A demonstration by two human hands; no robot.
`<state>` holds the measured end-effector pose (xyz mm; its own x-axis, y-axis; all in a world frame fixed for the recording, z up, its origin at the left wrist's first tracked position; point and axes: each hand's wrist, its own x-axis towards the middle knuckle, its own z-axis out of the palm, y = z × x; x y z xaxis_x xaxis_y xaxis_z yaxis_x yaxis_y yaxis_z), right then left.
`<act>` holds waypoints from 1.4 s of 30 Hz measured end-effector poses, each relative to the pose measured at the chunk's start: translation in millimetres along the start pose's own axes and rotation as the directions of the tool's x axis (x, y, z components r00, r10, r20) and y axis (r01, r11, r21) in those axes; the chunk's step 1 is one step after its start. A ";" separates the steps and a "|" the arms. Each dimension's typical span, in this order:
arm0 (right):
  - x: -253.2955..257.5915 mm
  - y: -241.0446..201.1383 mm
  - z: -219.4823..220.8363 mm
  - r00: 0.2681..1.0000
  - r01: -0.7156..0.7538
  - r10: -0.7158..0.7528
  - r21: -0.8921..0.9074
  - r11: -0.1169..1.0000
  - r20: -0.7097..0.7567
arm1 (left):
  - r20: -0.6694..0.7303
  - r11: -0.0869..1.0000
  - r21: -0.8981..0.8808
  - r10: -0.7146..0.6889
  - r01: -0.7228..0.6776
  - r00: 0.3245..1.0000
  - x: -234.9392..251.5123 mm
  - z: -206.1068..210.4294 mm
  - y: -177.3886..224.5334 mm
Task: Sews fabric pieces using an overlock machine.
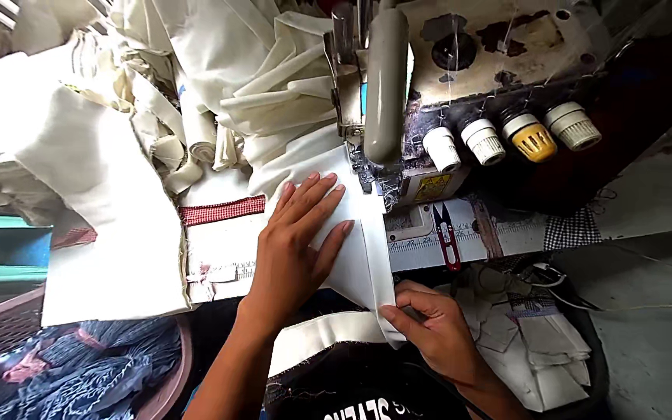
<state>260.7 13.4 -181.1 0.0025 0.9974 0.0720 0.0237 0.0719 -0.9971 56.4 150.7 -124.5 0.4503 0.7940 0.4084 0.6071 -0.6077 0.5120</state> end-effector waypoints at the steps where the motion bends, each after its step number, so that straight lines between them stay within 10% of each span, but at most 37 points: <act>1: 7.2 -2.5 -0.1 1.000 0.002 -0.002 -0.011 1.000 -0.004 | 0.018 1.000 -0.002 -0.006 0.006 1.000 7.2 -2.2 -3.8; 15: 82.4 -16.0 9.2 0.993 0.068 -0.078 -0.115 0.991 -0.089 | 0.035 0.999 0.044 0.026 -0.028 0.999 82.9 -14.5 -38.8; 26: 53.1 -11.1 11.1 0.992 0.057 -0.074 -0.151 0.987 -0.106 | -0.171 0.995 0.069 -0.056 0.069 0.984 -30.5 23.9 35.4; 42: 63.9 -14.0 9.6 0.988 0.051 -0.075 -0.174 0.983 -0.133 | -0.147 0.998 0.058 -0.004 0.013 0.989 -20.8 22.3 21.5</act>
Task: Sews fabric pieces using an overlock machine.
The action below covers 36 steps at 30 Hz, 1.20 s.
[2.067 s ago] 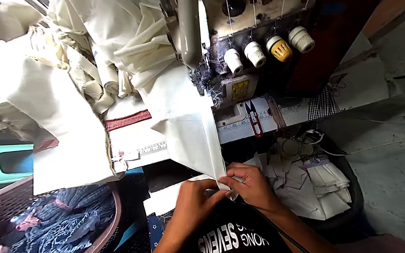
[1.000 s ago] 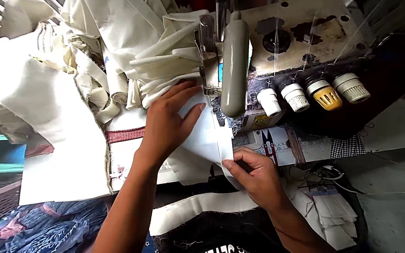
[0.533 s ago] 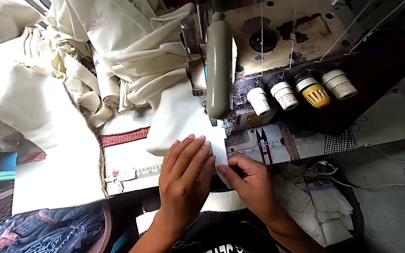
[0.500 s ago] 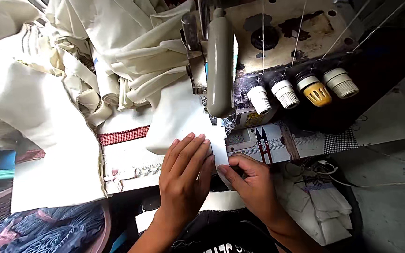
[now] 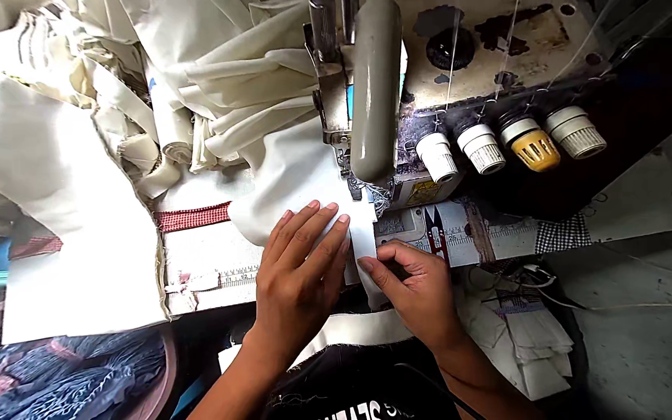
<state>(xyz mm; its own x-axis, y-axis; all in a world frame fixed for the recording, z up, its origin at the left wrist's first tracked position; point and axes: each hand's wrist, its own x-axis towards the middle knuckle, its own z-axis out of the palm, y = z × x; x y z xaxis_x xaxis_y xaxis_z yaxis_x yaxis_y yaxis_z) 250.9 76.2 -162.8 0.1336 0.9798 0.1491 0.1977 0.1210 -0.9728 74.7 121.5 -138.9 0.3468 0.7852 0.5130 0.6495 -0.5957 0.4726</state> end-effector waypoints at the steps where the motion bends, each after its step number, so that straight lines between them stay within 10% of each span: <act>1: 3.2 -1.8 0.8 1.000 0.005 -0.005 0.002 1.000 -0.001 | 0.013 1.000 0.002 0.008 -0.008 1.000 4.3 -1.3 -2.1; 18: 25.5 13.1 8.7 0.998 0.063 -0.061 0.059 0.996 -0.032 | 0.194 1.000 -0.013 0.010 -0.007 0.981 54.4 -23.1 -18.7; 23: 31.4 35.1 2.8 0.985 0.112 -0.126 0.119 0.987 0.121 | -0.029 0.990 -0.076 -0.118 0.115 0.993 109.9 -52.5 -73.7; 27: 31.2 36.3 4.2 0.980 0.138 -0.153 0.121 0.983 0.125 | 0.122 0.909 -0.047 -0.406 0.414 0.906 149.8 -23.8 -102.5; 33: 38.1 40.0 3.5 0.978 0.152 -0.167 0.123 0.981 0.123 | -0.400 0.926 0.337 -0.022 0.169 0.916 183.7 -33.6 -116.1; 36: 35.7 42.3 -1.9 0.979 0.155 -0.165 0.091 0.984 0.117 | -0.166 0.929 0.262 -0.224 0.262 0.960 204.4 -29.8 -131.3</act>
<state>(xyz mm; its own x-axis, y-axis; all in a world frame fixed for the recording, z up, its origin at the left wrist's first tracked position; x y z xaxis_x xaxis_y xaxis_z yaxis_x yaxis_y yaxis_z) 265.8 116.0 -198.3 -0.0155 0.9581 0.2860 0.1267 0.2856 -0.9499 40.1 355.2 -74.7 0.0747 0.8594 0.5059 0.8716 -0.3028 0.3856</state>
